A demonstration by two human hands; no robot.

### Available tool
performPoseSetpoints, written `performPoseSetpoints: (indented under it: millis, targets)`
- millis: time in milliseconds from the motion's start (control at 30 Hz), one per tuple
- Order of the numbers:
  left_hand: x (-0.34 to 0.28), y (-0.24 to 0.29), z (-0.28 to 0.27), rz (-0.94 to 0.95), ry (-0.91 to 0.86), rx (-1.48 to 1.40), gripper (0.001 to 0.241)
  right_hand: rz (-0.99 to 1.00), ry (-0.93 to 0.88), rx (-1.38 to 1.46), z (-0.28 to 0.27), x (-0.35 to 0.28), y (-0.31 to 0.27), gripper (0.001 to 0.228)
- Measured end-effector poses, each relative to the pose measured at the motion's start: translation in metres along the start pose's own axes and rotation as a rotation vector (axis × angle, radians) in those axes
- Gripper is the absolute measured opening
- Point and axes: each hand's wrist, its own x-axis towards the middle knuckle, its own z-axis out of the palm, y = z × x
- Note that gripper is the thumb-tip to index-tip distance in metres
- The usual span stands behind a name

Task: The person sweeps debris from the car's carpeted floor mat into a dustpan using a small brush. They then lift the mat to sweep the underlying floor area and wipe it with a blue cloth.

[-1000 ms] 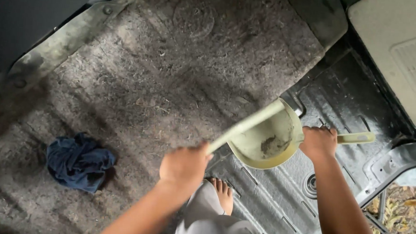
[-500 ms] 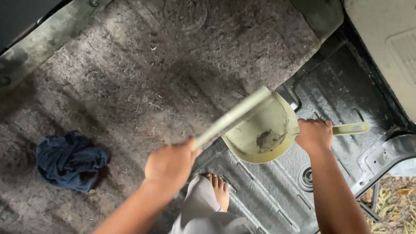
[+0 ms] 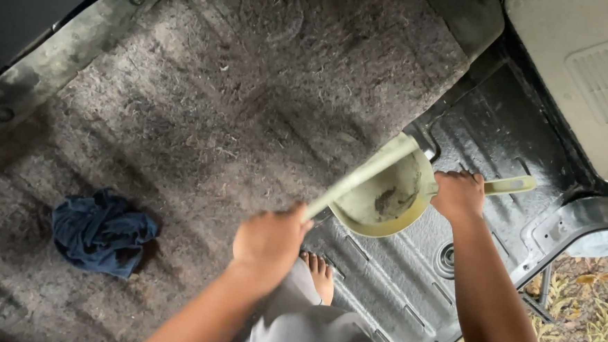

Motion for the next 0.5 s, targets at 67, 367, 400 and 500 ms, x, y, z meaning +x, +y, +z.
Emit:
performPoseSetpoints:
  millis: [67, 367, 400, 500]
  targets:
    - [-0.002, -0.005, -0.008, -0.045, 0.014, 0.051, 0.032, 0.004, 0.005, 0.016, -0.006, -0.003, -0.003, 0.041]
    - [0.001, -0.03, -0.041, -0.253, -0.034, 0.033, 0.034, 0.027, -0.035, -0.025, -0.011, -0.007, -0.009, 0.037]
    - [-0.001, -0.018, -0.038, -0.208, -0.091, 0.015, 0.034, 0.029, -0.05, -0.03, -0.008, -0.007, -0.008, 0.038]
    - [-0.009, -0.011, -0.024, -0.085, -0.038, -0.068, 0.034, 0.042, 0.008, -0.025, 0.0, -0.008, -0.007, 0.038]
